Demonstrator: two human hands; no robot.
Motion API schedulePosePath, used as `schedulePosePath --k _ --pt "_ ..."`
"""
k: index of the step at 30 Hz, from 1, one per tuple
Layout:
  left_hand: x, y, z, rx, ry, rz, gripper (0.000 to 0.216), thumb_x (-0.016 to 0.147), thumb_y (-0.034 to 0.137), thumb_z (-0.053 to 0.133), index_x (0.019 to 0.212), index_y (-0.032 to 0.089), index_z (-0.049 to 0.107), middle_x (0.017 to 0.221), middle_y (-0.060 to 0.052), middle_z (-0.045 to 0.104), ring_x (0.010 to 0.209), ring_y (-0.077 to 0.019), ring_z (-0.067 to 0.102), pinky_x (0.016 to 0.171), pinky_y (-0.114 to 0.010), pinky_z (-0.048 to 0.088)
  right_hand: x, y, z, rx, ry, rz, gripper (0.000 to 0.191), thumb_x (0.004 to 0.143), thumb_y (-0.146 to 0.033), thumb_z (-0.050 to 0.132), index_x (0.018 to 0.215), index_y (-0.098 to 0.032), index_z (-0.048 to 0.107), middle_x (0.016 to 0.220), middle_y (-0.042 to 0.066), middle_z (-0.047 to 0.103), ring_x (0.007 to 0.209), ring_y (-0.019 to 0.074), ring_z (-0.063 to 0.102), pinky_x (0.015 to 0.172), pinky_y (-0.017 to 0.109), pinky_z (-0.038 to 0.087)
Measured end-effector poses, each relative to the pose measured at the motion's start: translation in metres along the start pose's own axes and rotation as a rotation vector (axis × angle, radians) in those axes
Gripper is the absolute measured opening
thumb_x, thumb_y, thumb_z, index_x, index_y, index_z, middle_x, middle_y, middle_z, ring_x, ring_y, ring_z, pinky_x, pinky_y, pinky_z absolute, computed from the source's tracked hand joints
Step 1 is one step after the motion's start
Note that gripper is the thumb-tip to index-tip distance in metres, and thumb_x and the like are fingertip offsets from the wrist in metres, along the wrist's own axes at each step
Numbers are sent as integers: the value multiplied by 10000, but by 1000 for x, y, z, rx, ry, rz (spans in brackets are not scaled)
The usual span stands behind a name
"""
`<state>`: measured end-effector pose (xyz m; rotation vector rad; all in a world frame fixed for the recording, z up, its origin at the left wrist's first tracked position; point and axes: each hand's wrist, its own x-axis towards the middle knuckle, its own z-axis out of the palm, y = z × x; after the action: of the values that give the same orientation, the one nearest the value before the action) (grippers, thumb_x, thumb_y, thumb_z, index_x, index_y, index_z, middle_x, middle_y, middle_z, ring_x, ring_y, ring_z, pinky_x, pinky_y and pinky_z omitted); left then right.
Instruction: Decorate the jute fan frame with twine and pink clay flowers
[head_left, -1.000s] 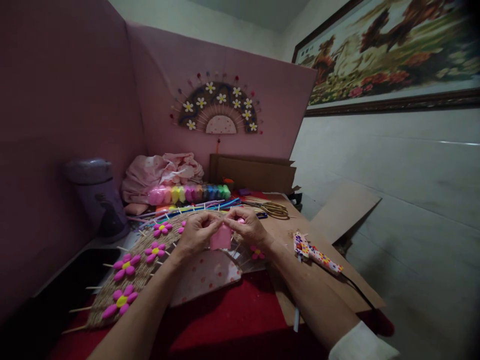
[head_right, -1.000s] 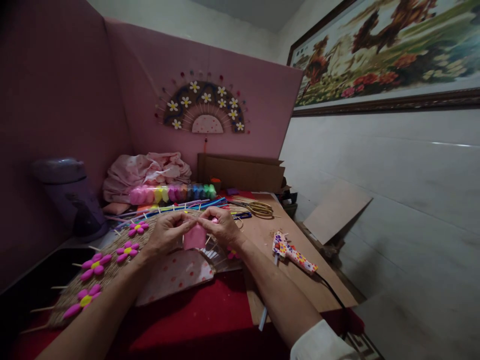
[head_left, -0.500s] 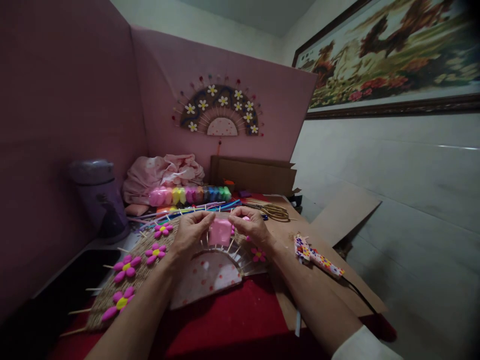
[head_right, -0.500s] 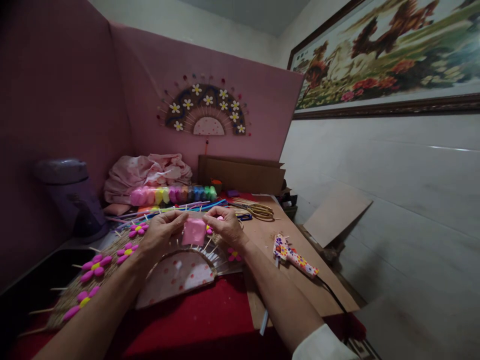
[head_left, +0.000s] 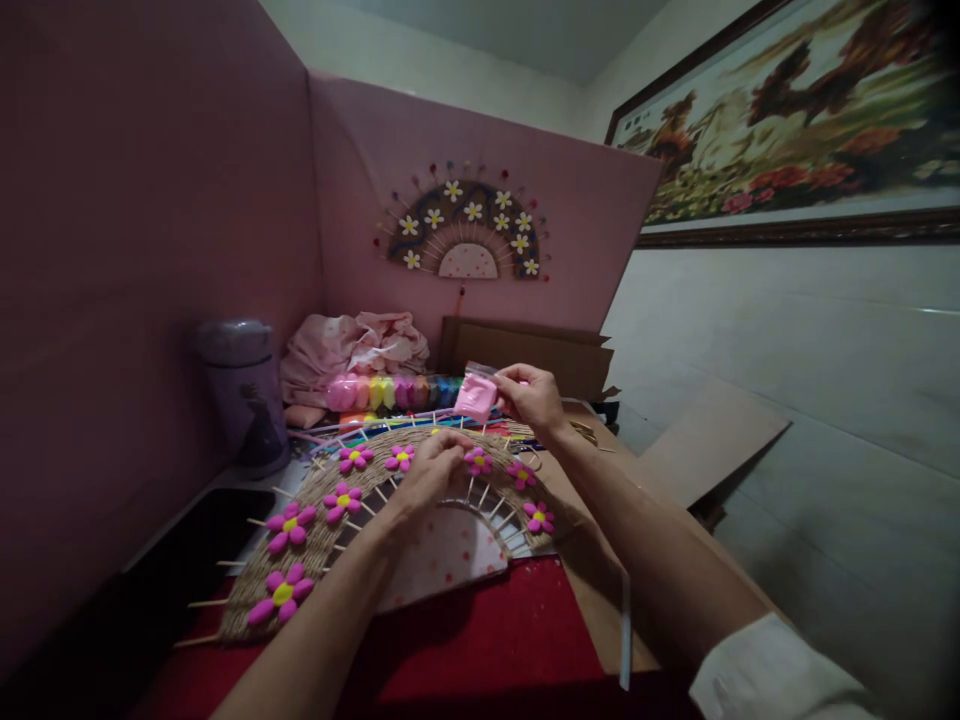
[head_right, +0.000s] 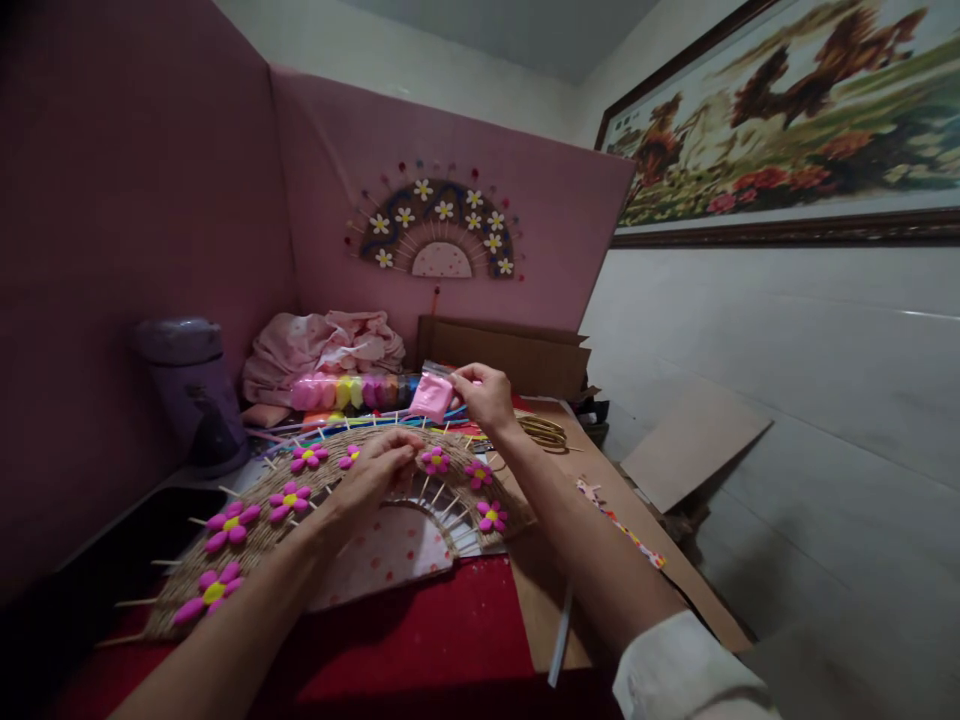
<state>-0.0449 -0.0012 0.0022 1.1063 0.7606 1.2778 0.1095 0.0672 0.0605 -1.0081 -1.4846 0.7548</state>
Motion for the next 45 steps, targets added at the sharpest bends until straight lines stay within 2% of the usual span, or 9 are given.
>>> schedulePosePath --k 5,11,16,19,24,29,36,40,45 --pt "-3 -4 3 -4 -94 36 375 667 452 650 852 133 579 509 44 539 314 -34 303 334 -180 186 37 0 62 -136 60 74 114 760 -234 562 807 -154 628 555 -7 623 434 109 572 363 182 396" --pt "-4 -2 1 1 -8 60 443 675 573 633 728 137 580 369 107 335 292 -20 218 341 -181 127 60 13 114 -212 -114 145 147 711 -273 680 652 -142 649 522 15 620 472 140 597 436 217 437" --pt "-2 -1 0 -54 50 66 432 661 559 651 710 143 546 399 115 302 320 -23 214 343 -173 132 58 3 85 -287 -45 61 341 628 -475 746 618 -147 655 530 5 580 555 112 550 507 194 404" --pt "-1 -1 0 -52 111 155 322 720 448 623 841 160 543 518 71 478 365 -48 333 363 -179 230 30 -12 54 -38 -137 242 564 704 -672 569 744 -116 653 509 -5 521 451 81 451 438 191 368" --pt "-4 0 -3 412 338 504 165 803 307 562 822 166 647 587 6 581 549 -119 520 554 -244 407 -37 -24 25 427 -277 504 721 835 -691 270 963 -67 608 639 68 598 547 126 547 548 239 489" --pt "-7 -4 0 803 358 851 196 822 288 562 920 226 720 889 -76 687 863 -212 575 800 -339 437 -75 -18 28 528 -432 402 780 828 -710 148 965 -102 617 729 100 635 717 170 607 686 283 519" --pt "-7 -11 7 1040 94 814 406 871 311 467 1255 200 543 1184 -118 627 1090 -259 528 925 -395 357 -85 -23 20 511 -435 248 836 754 -788 142 982 -132 606 794 115 658 827 202 624 690 297 521" --pt "-6 -7 1 979 162 776 332 869 270 448 1154 157 574 1103 -140 641 1015 -247 563 878 -367 386 -78 -27 6 463 -503 274 919 739 -799 83 1060 -98 581 902 163 669 895 234 630 743 352 520" --pt "-7 3 -7 668 449 669 194 863 317 476 923 204 622 635 2 539 597 -142 496 616 -256 380 -61 -10 -8 186 -25 -49 717 821 -714 263 1227 -166 481 1102 140 640 1048 219 595 916 374 453"
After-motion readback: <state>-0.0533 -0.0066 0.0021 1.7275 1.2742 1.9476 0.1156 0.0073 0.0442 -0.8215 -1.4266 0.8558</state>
